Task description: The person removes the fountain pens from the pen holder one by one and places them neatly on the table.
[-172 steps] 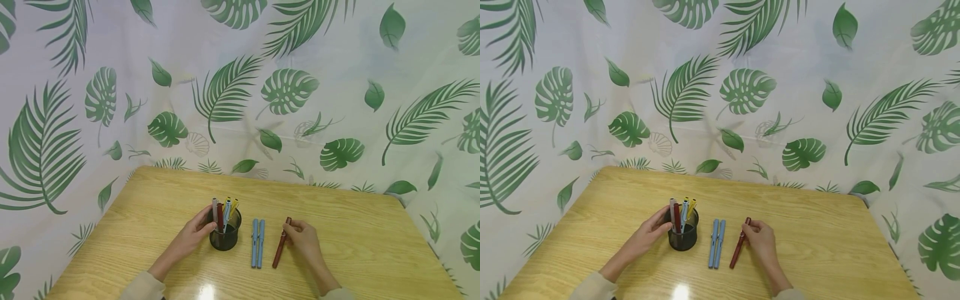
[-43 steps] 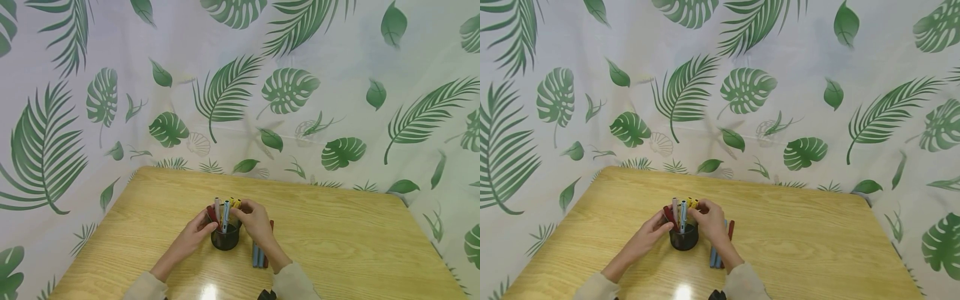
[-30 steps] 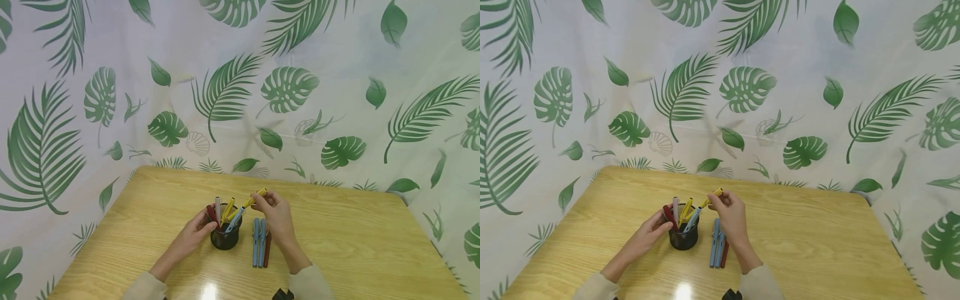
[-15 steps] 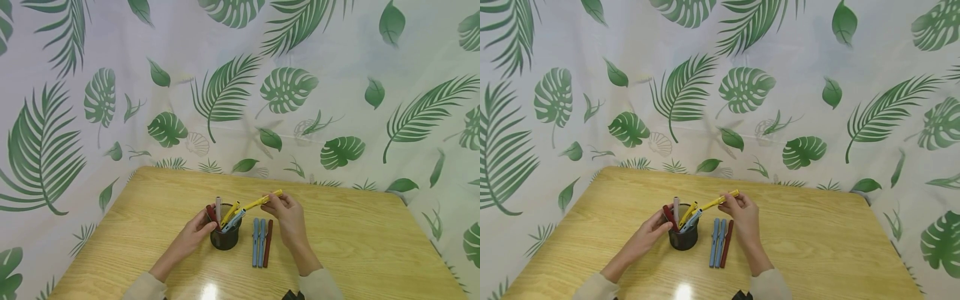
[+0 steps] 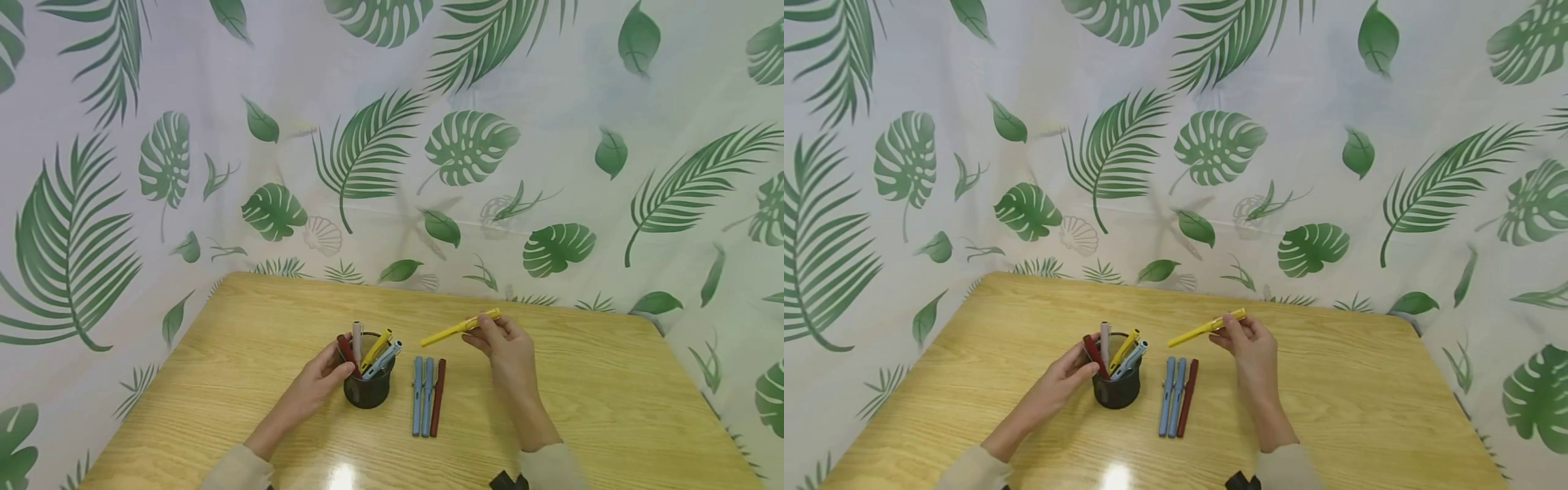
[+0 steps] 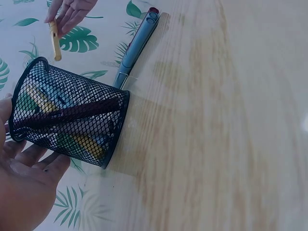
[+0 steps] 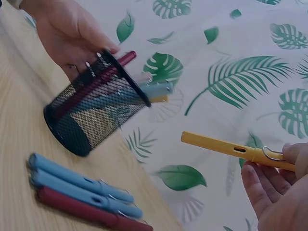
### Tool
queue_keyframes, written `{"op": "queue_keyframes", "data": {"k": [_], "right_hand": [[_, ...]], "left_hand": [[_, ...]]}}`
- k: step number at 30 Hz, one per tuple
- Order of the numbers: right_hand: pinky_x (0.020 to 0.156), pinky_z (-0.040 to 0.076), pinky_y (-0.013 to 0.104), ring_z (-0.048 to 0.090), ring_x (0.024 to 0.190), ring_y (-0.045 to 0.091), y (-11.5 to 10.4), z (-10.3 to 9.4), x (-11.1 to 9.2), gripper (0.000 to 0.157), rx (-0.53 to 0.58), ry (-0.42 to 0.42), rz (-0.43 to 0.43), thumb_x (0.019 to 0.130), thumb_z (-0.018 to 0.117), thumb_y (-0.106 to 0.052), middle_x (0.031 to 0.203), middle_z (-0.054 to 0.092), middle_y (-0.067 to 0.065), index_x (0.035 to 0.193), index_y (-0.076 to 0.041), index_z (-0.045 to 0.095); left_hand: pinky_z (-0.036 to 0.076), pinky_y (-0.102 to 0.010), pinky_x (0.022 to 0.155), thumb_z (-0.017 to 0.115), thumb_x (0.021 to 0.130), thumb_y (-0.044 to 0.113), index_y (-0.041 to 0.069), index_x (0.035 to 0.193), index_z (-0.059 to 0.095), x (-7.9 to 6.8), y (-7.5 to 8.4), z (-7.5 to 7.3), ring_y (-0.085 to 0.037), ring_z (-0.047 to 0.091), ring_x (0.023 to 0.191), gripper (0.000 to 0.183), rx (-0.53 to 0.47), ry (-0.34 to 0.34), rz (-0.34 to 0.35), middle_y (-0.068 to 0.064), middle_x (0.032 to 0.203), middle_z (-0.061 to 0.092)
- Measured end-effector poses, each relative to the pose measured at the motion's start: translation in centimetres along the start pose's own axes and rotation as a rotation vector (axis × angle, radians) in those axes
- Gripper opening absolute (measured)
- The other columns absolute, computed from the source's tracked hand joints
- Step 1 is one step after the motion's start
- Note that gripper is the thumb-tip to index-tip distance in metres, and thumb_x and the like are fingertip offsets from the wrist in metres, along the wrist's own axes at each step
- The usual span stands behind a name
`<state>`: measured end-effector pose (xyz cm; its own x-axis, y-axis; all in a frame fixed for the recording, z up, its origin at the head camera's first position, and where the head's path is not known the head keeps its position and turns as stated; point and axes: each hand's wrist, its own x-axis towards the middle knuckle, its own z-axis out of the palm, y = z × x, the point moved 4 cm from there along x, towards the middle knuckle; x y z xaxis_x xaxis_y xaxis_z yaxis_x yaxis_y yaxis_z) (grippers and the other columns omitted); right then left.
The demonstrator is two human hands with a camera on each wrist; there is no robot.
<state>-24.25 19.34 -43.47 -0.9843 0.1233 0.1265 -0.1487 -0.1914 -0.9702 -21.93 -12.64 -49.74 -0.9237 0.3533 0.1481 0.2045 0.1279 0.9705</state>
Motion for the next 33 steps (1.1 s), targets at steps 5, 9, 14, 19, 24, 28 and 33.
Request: {"op": "queue_keyframes", "data": {"k": [5, 9, 14, 19, 24, 28, 33], "right_hand": [[0.091, 0.058, 0.032, 0.072, 0.096, 0.015, -0.9, -2.5, 0.0, 0.037, 0.013, 0.031, -0.01, 0.106, 0.061, -0.021, 0.104, 0.073, 0.005, 0.121, 0.011, 0.055], [0.088, 0.059, 0.03, 0.073, 0.093, 0.015, -1.5, -4.5, -0.3, 0.03, 0.034, 0.036, -0.016, 0.104, 0.064, -0.021, 0.102, 0.074, 0.006, 0.116, 0.007, 0.06], [0.086, 0.059, 0.028, 0.073, 0.092, 0.014, -2.0, -6.9, -0.8, 0.024, 0.061, 0.039, -0.017, 0.102, 0.066, -0.019, 0.102, 0.074, 0.006, 0.114, 0.002, 0.064], [0.083, 0.06, 0.026, 0.073, 0.089, 0.014, -2.2, -9.1, -1.1, 0.018, 0.064, 0.056, -0.019, 0.103, 0.066, -0.016, 0.101, 0.075, 0.006, 0.11, 0.0, 0.067], [0.08, 0.06, 0.025, 0.072, 0.086, 0.013, -2.4, -10.9, -1.2, 0.019, -0.018, 0.113, -0.003, 0.102, 0.068, -0.019, 0.098, 0.075, 0.003, 0.109, -0.002, 0.069], [0.079, 0.06, 0.024, 0.071, 0.085, 0.012, -2.4, -11.8, -1.4, 0.016, -0.056, 0.131, 0.002, 0.102, 0.068, -0.019, 0.1, 0.074, 0.001, 0.109, -0.005, 0.07], [0.078, 0.06, 0.024, 0.07, 0.086, 0.011, -2.2, -12.4, -1.4, 0.016, -0.057, 0.115, -0.005, 0.103, 0.066, -0.018, 0.103, 0.073, -0.001, 0.109, -0.004, 0.07]], "left_hand": [[0.037, -0.052, 0.116, 0.054, 0.11, 0.022, 0.007, 0.164, 0.027, 0.0, 0.0, 0.0, -0.039, 0.042, 0.144, 0.062, -0.011, 0.0, -0.001, -0.025, 0.159, 0.039], [0.037, -0.05, 0.116, 0.054, 0.11, 0.022, 0.005, 0.164, 0.027, 0.0, -0.1, 0.0, -0.038, 0.042, 0.144, 0.062, -0.013, 0.002, -0.002, -0.025, 0.159, 0.039], [0.036, -0.049, 0.117, 0.054, 0.11, 0.022, 0.004, 0.164, 0.027, 0.0, -0.1, 0.0, -0.037, 0.04, 0.145, 0.062, -0.012, 0.0, 0.0, -0.024, 0.16, 0.037], [0.035, -0.051, 0.117, 0.054, 0.11, 0.022, 0.004, 0.163, 0.027, 0.1, 0.0, 0.0, -0.037, 0.041, 0.145, 0.062, -0.002, -0.003, 0.001, -0.024, 0.16, 0.039], [0.035, -0.052, 0.117, 0.053, 0.11, 0.022, 0.004, 0.164, 0.026, 0.0, 0.0, 0.0, -0.037, 0.041, 0.145, 0.063, 0.003, -0.004, -0.006, -0.024, 0.16, 0.038], [0.035, -0.053, 0.117, 0.053, 0.11, 0.023, 0.004, 0.164, 0.026, 0.0, 0.1, 0.0, -0.038, 0.041, 0.145, 0.063, 0.007, -0.005, -0.009, -0.024, 0.16, 0.038], [0.036, -0.054, 0.117, 0.053, 0.11, 0.023, 0.004, 0.164, 0.025, 0.0, 0.0, 0.0, -0.038, 0.041, 0.145, 0.063, 0.004, -0.008, -0.007, -0.024, 0.16, 0.039]]}}
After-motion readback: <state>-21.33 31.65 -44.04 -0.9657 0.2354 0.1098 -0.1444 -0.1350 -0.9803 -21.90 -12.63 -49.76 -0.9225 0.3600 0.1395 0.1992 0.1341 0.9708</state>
